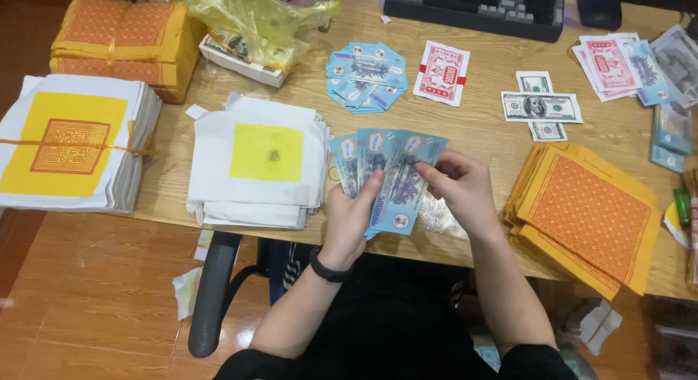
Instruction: The person sorts blue paper money into a pile, then uses a green lighter to singe the edges of red paper money sheets. The person stacks the singed sheets and places them into a clear plastic bag.
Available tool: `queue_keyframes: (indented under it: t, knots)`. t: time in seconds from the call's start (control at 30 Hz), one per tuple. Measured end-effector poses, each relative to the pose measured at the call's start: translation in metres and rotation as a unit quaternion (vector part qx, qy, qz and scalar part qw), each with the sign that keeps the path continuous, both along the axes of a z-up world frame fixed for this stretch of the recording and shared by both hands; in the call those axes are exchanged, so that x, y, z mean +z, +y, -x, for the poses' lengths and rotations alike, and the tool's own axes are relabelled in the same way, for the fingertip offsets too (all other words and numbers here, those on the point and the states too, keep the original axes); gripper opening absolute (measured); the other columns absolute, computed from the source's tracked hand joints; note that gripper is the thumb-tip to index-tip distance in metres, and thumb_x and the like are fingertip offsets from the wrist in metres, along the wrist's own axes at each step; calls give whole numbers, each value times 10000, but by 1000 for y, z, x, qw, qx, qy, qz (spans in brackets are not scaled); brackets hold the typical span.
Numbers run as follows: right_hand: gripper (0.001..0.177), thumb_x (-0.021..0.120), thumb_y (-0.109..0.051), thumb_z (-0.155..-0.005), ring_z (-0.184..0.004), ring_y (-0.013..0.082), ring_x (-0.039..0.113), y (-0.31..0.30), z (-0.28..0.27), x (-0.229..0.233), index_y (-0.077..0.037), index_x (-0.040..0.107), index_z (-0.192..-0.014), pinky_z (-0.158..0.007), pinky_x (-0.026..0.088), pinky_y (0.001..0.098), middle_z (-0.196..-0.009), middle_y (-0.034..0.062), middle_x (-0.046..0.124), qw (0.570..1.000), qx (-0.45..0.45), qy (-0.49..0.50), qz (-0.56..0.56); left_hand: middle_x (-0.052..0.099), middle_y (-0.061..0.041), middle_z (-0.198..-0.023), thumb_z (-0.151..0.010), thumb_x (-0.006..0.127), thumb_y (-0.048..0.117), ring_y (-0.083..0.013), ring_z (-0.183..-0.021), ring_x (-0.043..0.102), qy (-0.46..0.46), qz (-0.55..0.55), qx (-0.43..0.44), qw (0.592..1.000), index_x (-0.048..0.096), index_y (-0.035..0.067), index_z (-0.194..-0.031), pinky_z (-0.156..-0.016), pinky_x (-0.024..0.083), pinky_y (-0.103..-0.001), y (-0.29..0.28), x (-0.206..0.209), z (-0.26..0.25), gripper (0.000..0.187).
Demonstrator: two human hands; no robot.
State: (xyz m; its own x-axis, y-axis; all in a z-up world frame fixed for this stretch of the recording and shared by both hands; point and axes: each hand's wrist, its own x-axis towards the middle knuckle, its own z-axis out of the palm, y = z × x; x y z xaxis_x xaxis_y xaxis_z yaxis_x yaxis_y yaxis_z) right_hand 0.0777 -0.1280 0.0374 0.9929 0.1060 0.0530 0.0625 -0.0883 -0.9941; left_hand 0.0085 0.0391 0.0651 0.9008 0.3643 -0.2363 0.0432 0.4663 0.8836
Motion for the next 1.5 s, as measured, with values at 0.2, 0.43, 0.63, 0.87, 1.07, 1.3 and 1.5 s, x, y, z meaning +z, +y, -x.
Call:
queue_keyframes:
  t: [0.2, 0.43, 0.63, 0.87, 1.07, 1.3, 1.5]
  knots:
    - [118, 816, -66, -809, -649, 100, 559, 1, 4, 0, -10, 720, -849, -532, 512, 226, -696, 69, 613, 997, 16, -73, 34, 610, -30, -619, -866, 743, 275, -61, -578, 588, -22, 0, -83, 996, 680, 1, -852, -471, 497, -220, -16, -11, -2, 281]
    - [427, 478, -182, -1011, -1249, 365, 463, 5, 6, 13, 16, 446, -1388, -976, 443, 517, -1321, 235, 476, 976, 155, -113, 104, 701, -96, -846, -924, 620, 74, -108, -760, 641, -69, 54, -230, 969, 680, -9, -1027, -612, 571, -286, -30, -39, 9, 146]
    - [400, 624, -100, -904, -1302, 439, 404, 2, 5, 43, -79, 580, -1301, -1073, 330, 551, -1284, 150, 512, 873, 208, -348, 272, 628, -134, -1108, -818, 516, -86, -175, -1047, 545, -158, -48, -300, 940, 568, -38, -1253, -937, 503, -408, -27, -78, 2, 441]
    - [292, 704, -1, -842, -1017, 251, 625, 7, -16, 37, -49, 670, -1128, -874, 504, 361, -1062, 113, 668, 937, 207, -229, 162, 687, -265, -938, -819, 444, -83, -304, -812, 707, -128, -7, -298, 946, 517, -63, -1105, -718, 597, -391, -10, -70, -7, 296]
    - [148, 685, -19, -910, -849, 89, 628, 34, -108, 47, -63, 722, -1046, -769, 510, 225, -937, 45, 709, 969, 162, -141, 121, 653, -351, -1049, -943, 400, 5, -391, -822, 704, -87, 110, -255, 957, 430, -37, -1166, -692, 612, -401, 7, -73, -7, 228]
    - [95, 657, -142, -962, -663, 44, 514, 74, -245, 26, -122, 703, -1042, -573, 426, 191, -850, -22, 660, 966, 151, -43, 206, 685, -275, -1006, -991, 453, 93, -291, -805, 711, -69, 111, -272, 954, 498, 10, -1339, -674, 624, -355, 30, -59, -1, 361]
    - [109, 647, -127, -955, -614, 38, 477, 104, -297, -6, -108, 695, -1051, -502, 385, 196, -883, -25, 665, 936, 225, -35, 267, 665, -251, -968, -998, 447, 68, -294, -787, 690, -49, 125, -286, 949, 507, -3, -1305, -676, 617, -371, 32, -59, -11, 321]
